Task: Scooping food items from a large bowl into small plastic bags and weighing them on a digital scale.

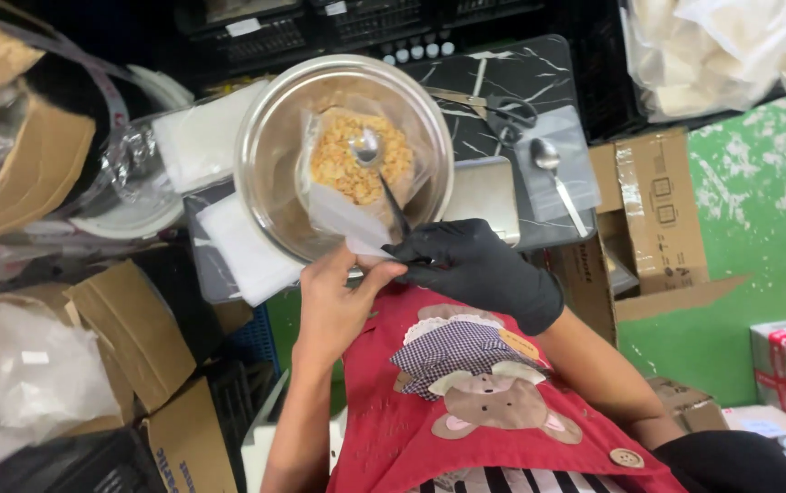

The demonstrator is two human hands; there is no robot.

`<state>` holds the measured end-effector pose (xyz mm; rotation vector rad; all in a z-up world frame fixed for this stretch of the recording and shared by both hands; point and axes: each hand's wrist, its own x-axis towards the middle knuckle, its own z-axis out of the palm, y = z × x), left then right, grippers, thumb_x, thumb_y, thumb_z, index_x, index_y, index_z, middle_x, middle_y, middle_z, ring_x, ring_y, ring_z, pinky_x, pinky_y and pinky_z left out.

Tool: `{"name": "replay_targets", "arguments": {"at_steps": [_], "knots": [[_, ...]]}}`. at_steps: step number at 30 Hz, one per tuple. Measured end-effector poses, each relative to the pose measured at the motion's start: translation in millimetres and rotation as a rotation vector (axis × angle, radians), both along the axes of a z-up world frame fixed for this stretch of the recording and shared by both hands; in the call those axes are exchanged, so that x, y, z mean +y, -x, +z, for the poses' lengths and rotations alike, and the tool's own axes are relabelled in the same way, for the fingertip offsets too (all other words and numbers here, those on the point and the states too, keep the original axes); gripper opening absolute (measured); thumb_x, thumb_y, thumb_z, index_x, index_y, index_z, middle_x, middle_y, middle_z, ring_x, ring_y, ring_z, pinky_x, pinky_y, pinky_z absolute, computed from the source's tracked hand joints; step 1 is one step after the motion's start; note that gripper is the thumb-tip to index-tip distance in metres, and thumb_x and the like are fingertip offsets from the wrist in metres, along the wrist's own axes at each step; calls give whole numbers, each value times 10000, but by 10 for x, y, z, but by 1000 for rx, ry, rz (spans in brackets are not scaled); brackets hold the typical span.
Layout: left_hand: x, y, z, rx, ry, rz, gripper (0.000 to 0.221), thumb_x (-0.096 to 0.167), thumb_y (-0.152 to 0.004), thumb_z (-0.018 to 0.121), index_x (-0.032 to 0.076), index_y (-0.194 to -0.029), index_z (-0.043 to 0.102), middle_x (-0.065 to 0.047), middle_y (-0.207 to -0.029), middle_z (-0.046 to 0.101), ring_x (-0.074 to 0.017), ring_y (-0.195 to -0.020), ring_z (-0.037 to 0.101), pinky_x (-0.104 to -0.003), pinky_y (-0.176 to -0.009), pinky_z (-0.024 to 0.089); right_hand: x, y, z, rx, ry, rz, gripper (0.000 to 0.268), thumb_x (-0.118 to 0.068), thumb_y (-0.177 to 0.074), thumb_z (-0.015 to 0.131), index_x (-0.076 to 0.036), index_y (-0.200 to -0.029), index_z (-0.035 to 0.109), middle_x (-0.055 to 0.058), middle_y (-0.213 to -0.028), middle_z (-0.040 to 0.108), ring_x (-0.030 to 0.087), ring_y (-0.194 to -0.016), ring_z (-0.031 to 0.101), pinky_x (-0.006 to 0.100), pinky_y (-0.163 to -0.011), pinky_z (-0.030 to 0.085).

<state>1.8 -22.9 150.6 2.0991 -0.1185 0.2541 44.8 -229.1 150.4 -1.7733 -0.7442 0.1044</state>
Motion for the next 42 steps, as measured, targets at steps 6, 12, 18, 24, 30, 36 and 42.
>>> {"name": "replay_targets", "arguments": {"at_steps": [6, 12, 18, 24, 30, 36, 42], "knots": [[276, -35, 13, 52, -26, -200, 306, 235, -952, 810, 73, -759, 636, -99, -638, 661, -309, -650, 686, -393, -647, 576, 108, -244, -140, -104, 112, 165, 123, -231, -980, 739, -139, -918, 685, 79, -730, 671, 340, -681, 707, 428, -612, 576], [235, -180, -91, -29, -272, -112, 78, 29, -962, 673, 0, -899, 639, -146, -661, 599, -337, -662, 670, -425, -629, 560, 390, -332, -672, -657, 438, -137, 273, -326, -1038, 646, -166, -829, 570, -21, -605, 516, 238, -560, 648, 355, -546, 538], [151, -223, -17, -32, -345, -39, 53, 39, -991, 641, -13, -994, 648, -93, -658, 526, -280, -647, 644, -378, -605, 550, 477, -202, -1048, -487, 448, -307, 197, -233, -997, 650, -144, -835, 583, 36, -567, 506, 314, -545, 650, 426, -492, 524], [198, -215, 63, 12, -391, -36, 62, 39, -1026, 615, 13, -1015, 670, -67, -675, 548, -217, -639, 644, -323, -602, 555, 607, -142, -902, -373, 408, -347, 193, -197, -983, 649, -141, -821, 560, 47, -553, 505, 326, -547, 640, 416, -477, 512], [290, -183, -50, -148, -490, 44, 166, 2, -953, 632, 78, -829, 551, -28, -649, 445, -219, -614, 602, -292, -574, 541, 563, -206, -940, -453, 473, -485, 100, -171, -927, 711, -85, -932, 660, 96, -599, 562, 347, -570, 664, 469, -484, 513], [284, -305, -148, -190, -557, 7, 176, 43, -875, 679, 137, -790, 556, -16, -668, 502, -221, -662, 626, -329, -588, 560, 629, -430, -567, -445, 347, -389, 503, -366, -844, 857, -158, -1250, 645, 85, -986, 609, 364, -979, 679, 492, -840, 549], [-11, -614, -272, -245, -301, 142, 453, -153, -630, 746, 93, -915, 494, -90, -1023, 479, -330, -841, 615, -403, -711, 562, 652, -617, -588, -439, 198, -471, 63, -190, -1006, 710, -134, -1008, 739, 36, -732, 655, 310, -703, 700, 413, -644, 579]]}}
